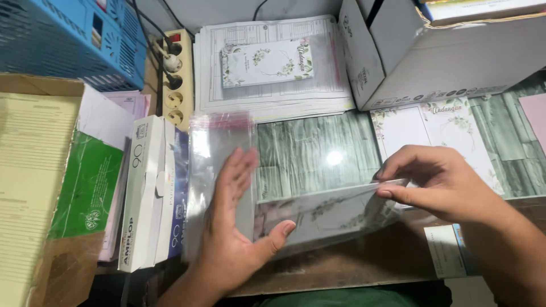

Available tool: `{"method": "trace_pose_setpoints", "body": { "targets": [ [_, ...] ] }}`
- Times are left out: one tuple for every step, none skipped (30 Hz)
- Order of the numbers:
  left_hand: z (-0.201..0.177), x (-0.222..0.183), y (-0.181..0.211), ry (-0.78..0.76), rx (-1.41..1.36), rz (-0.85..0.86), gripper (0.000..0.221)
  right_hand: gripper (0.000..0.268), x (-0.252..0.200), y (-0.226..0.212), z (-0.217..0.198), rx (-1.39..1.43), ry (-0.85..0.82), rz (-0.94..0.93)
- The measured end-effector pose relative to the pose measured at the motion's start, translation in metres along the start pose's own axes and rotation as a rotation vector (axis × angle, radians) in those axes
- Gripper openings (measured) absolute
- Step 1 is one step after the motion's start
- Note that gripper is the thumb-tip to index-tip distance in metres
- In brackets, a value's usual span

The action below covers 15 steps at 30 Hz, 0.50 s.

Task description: The person organizes printed wedding invitations by hand, folding the cardstock inserts and placing them into clear plastic sleeves on a workspace.

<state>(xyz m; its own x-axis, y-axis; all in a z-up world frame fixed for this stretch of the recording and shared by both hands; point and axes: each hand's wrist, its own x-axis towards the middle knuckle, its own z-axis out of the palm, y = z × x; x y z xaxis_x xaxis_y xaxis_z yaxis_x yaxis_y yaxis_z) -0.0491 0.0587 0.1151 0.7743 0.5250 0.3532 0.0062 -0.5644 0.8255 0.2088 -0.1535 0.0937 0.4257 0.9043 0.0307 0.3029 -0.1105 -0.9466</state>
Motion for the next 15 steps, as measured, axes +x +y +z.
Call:
{"method": "trace_pose_setpoints", "body": {
  "targets": [
    [0.0,0.006,-0.004,-0.192,-0.152,-0.279,0.089,0.018,-0.001,0.008,0.0,0.072,-0.046,0.03],
    [0.001,0.012,-0.007,-0.386,-0.301,-0.557,0.081,0.018,-0.002,0.017,-0.001,0.144,-0.092,0.059],
    [0.003,0.012,-0.017,-0.392,-0.301,-0.556,0.081,0.018,0.0,0.018,0.001,0.145,-0.086,0.061],
    [0.005,0.013,-0.028,-0.416,-0.277,-0.565,0.043,0.025,0.002,0.019,0.003,0.143,-0.061,0.109],
    [0.006,0.013,-0.038,-0.44,-0.253,-0.573,0.031,0.032,0.005,0.021,0.005,0.141,-0.037,0.157],
    [0.009,0.01,-0.047,-0.443,-0.248,-0.574,0.031,0.032,0.006,0.025,0.005,0.146,-0.034,0.156],
    [0.01,0.008,-0.056,-0.333,-0.272,-0.557,0.025,0.035,0.007,0.029,0.004,0.188,-0.034,0.207],
    [0.012,0.005,-0.065,-0.223,-0.298,-0.54,0.021,0.038,0.007,0.033,0.004,0.23,-0.034,0.262],
    [0.01,0.005,-0.065,-0.228,-0.294,-0.543,0.021,0.038,0.007,0.034,0.005,0.235,-0.032,0.264],
    [0.008,0.005,-0.064,-0.181,-0.277,-0.499,0.019,0.04,0.006,0.035,0.005,0.246,0.012,0.299],
    [0.006,0.005,-0.064,-0.133,-0.26,-0.454,0.017,0.043,0.006,0.036,0.006,0.257,0.056,0.334],
    [0.006,0.004,-0.064,-0.135,-0.26,-0.455,0.017,0.043,0.005,0.039,0.005,0.257,0.057,0.336],
    [0.005,0.003,-0.065,-0.091,-0.206,-0.432,0.018,0.039,0.005,0.041,0.004,0.276,0.114,0.361],
    [0.005,0.002,-0.066,-0.048,-0.153,-0.409,0.02,0.036,0.004,0.044,0.004,0.295,0.171,0.387],
    [0.006,0.002,-0.066,-0.05,-0.154,-0.411,0.02,0.036,0.003,0.048,0.004,0.295,0.172,0.389]
  ]
}}
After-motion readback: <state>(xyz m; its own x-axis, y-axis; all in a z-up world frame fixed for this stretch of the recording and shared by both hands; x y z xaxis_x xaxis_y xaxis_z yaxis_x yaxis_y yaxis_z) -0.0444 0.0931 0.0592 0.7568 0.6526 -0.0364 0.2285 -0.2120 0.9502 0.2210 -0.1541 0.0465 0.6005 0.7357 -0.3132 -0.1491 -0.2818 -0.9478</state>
